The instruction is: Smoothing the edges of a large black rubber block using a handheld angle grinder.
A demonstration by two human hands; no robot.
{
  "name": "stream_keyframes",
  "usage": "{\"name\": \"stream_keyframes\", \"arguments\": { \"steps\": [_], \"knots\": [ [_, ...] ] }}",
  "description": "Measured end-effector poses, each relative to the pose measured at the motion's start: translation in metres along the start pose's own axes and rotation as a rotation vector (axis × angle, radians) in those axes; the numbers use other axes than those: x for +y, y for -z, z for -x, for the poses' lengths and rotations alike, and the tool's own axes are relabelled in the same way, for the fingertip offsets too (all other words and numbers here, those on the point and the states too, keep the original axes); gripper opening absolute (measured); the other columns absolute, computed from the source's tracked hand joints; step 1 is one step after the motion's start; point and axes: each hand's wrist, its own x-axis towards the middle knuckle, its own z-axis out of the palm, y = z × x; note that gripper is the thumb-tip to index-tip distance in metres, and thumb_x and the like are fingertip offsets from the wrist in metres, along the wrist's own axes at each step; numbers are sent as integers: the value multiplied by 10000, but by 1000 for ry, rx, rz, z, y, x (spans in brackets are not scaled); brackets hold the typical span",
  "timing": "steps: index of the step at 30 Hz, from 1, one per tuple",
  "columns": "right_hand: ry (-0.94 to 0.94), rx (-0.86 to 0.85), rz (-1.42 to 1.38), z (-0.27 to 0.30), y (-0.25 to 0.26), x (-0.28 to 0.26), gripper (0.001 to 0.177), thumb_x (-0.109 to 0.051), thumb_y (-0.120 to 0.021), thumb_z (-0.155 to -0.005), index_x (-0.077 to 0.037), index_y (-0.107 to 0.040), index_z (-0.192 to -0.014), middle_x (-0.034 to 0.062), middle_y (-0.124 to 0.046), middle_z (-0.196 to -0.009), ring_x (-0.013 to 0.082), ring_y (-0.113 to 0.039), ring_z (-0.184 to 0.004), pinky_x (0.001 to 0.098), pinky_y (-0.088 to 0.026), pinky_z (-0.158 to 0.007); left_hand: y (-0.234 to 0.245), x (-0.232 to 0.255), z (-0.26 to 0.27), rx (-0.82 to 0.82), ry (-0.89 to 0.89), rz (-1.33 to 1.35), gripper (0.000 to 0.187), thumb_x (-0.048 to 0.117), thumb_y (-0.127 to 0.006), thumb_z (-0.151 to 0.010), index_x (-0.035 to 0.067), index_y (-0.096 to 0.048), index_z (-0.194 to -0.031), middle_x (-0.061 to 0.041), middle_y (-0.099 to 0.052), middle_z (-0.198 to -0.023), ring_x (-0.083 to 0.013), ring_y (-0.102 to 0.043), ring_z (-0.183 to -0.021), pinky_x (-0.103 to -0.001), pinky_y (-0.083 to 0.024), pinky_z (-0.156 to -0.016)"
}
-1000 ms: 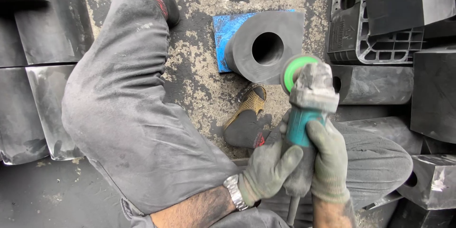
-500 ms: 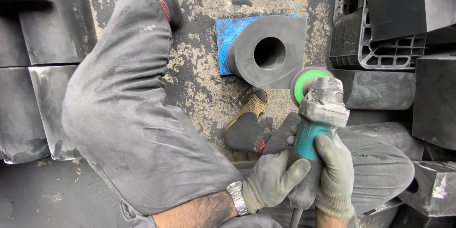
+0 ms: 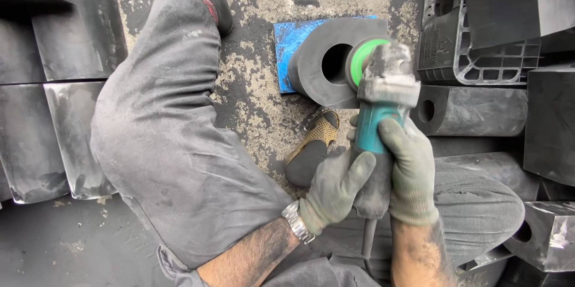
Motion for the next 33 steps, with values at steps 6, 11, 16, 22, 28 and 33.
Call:
{"name": "stream_keyframes", "arguments": {
  "steps": [6, 11, 16, 22, 28, 33],
  "knots": [
    [-81, 187, -44, 47, 29, 15, 563, -274, -588, -980, 90, -516, -1403, 224, -695, -1170, 281, -708, -989, 385, -575, -874, -21, -15, 37, -177, 19, -9, 662, 646, -380, -1042, 33, -630, -1035, -179, -673, -714, -346, -725, -679, -436, -580, -618],
    [-52, 214, -76, 75, 50, 28, 588, -298, -564, -985, 120, -506, -1395, 256, -683, -1189, 309, -709, -1029, 418, -569, -923, -34, -17, 50, -267, 16, -94, 656, 658, -473, -1026, 25, -643, -1049, -191, -708, -802, -370, -736, -751, -452, -590, -667],
    [-66, 157, -31, 74, 50, 25, 601, -303, -584, -959, 120, -515, -1379, 265, -693, -1188, 304, -715, -1061, 410, -568, -953, -34, -13, 50, -255, -29, -80, 662, 656, -566, -933, 23, -658, -1103, -196, -723, -871, -379, -733, -788, -465, -593, -690],
    [-116, 200, 91, 69, 45, 29, 543, -269, -599, -941, 76, -569, -1360, 233, -726, -1123, 279, -719, -986, 386, -576, -891, -32, -27, 50, -278, 101, -117, 688, 679, -550, -948, 3, -641, -1041, -188, -715, -838, -351, -751, -783, -437, -613, -699],
    [-103, 186, 163, 61, 40, 32, 490, -240, -610, -945, 70, -605, -1323, 165, -736, -1114, 210, -704, -959, 331, -568, -874, -24, -22, 57, -160, 6, -99, 695, 685, -496, -991, 9, -631, -1072, -200, -706, -846, -376, -735, -783, -463, -590, -693],
    [-133, 83, 342, 55, 19, 22, 470, -191, -673, -909, 42, -637, -1316, 106, -716, -1095, 137, -646, -949, 279, -534, -848, -19, -23, 66, -18, -38, 70, 662, 686, -462, -1019, 43, -618, -1046, -198, -690, -813, -382, -733, -767, -468, -575, -673]
  ]
}}
